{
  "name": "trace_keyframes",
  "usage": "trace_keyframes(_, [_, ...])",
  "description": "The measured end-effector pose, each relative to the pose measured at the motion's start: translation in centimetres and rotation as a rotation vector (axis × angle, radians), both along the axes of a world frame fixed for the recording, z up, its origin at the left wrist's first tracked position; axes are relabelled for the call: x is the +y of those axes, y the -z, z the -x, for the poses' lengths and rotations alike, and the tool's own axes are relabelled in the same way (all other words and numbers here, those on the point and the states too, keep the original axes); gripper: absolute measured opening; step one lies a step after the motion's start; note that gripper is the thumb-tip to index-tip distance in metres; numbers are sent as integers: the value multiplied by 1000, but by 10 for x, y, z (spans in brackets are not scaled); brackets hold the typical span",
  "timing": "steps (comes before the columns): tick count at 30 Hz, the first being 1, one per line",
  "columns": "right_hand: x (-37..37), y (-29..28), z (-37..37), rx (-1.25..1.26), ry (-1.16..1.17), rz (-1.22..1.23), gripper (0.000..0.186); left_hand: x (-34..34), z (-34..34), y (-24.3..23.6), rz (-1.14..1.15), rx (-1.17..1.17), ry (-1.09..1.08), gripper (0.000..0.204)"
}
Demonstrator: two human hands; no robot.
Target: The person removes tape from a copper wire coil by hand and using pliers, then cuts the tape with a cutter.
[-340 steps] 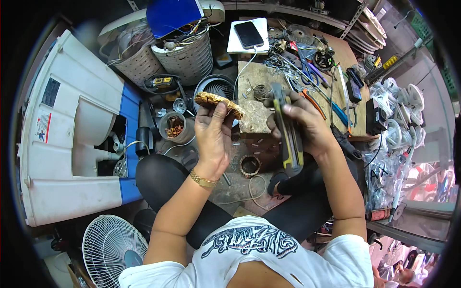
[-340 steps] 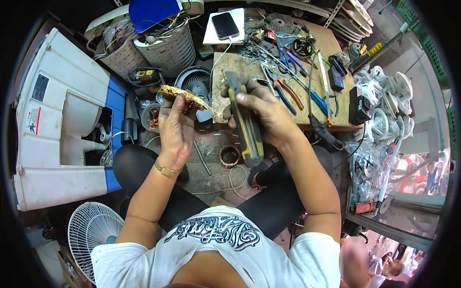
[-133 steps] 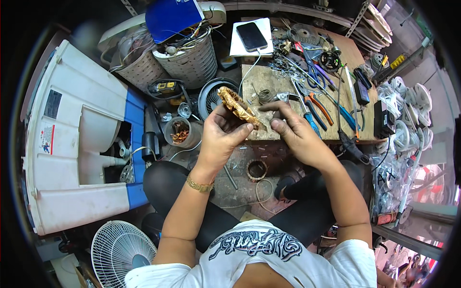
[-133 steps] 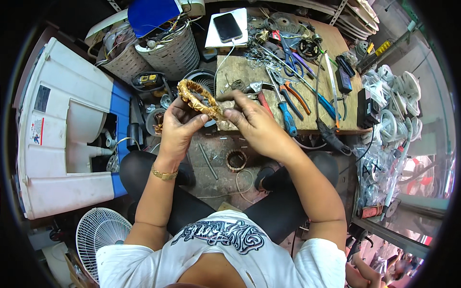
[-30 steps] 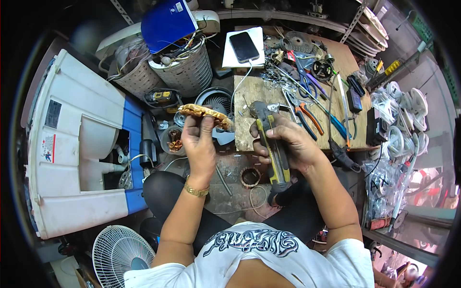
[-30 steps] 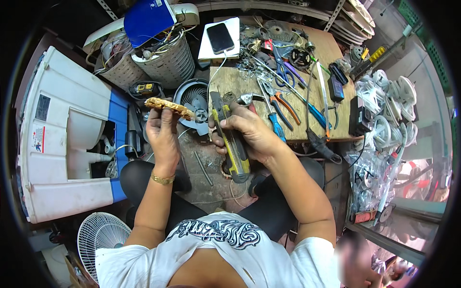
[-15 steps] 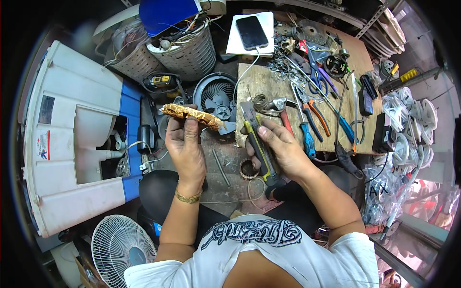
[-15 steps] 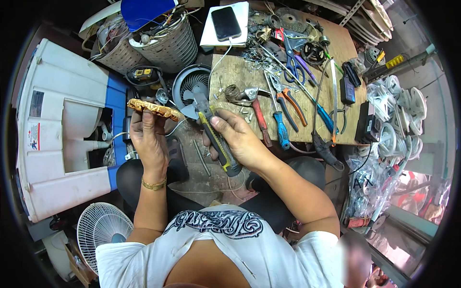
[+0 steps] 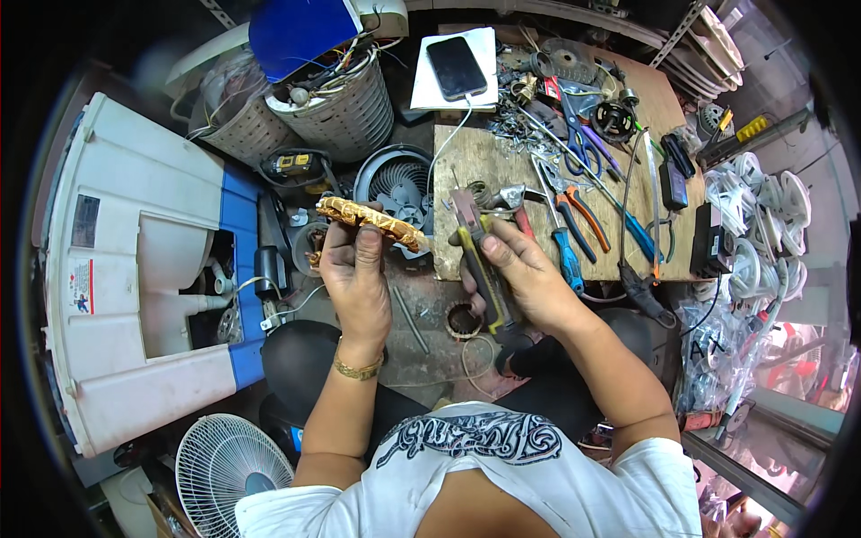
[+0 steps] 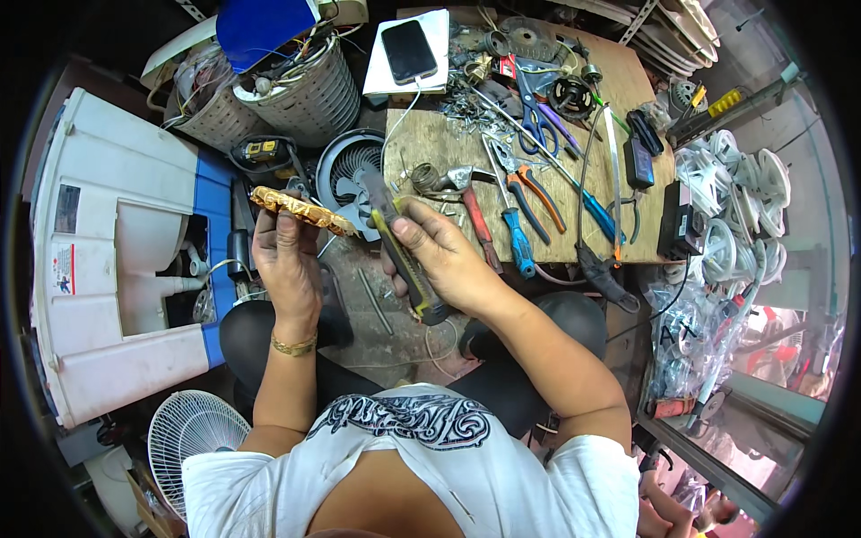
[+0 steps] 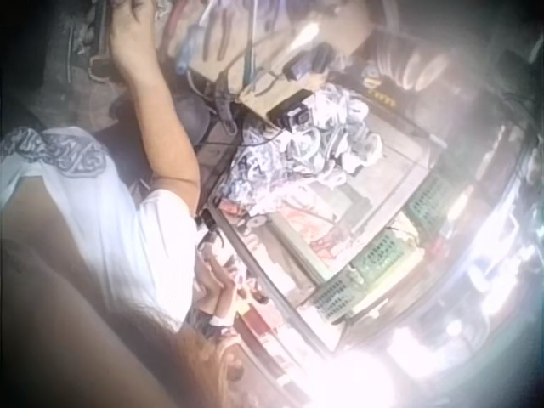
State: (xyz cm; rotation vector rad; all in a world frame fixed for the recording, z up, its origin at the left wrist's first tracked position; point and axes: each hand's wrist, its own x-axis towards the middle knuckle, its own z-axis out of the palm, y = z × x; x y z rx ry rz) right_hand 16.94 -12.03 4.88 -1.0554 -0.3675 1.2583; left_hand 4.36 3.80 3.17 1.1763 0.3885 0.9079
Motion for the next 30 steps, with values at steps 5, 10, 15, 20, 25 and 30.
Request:
trace_keyframes(5, [4, -4, 3, -42, 23, -51, 39, 6, 2, 3, 40, -14, -17, 37])
trace_keyframes(10, [10, 0, 6, -128, 24, -84, 34, 4, -1, -4, 23, 0, 14, 34])
trace_keyframes(15, [12, 1, 11, -248, 32, -78, 31, 8, 2, -6, 136, -27, 41, 32])
trace_keyframes(20, [15, -1, 16, -200, 112, -65, 34, 11, 4, -2, 194, -57, 55, 34])
trace_keyframes(25, [13, -1, 15, -261, 113, -53, 42, 8, 4, -6, 176, -53, 50, 32])
trace_keyframes(30, [11, -5, 19, -254, 170, -80, 43, 4, 4, -6, 188, -55, 85, 30])
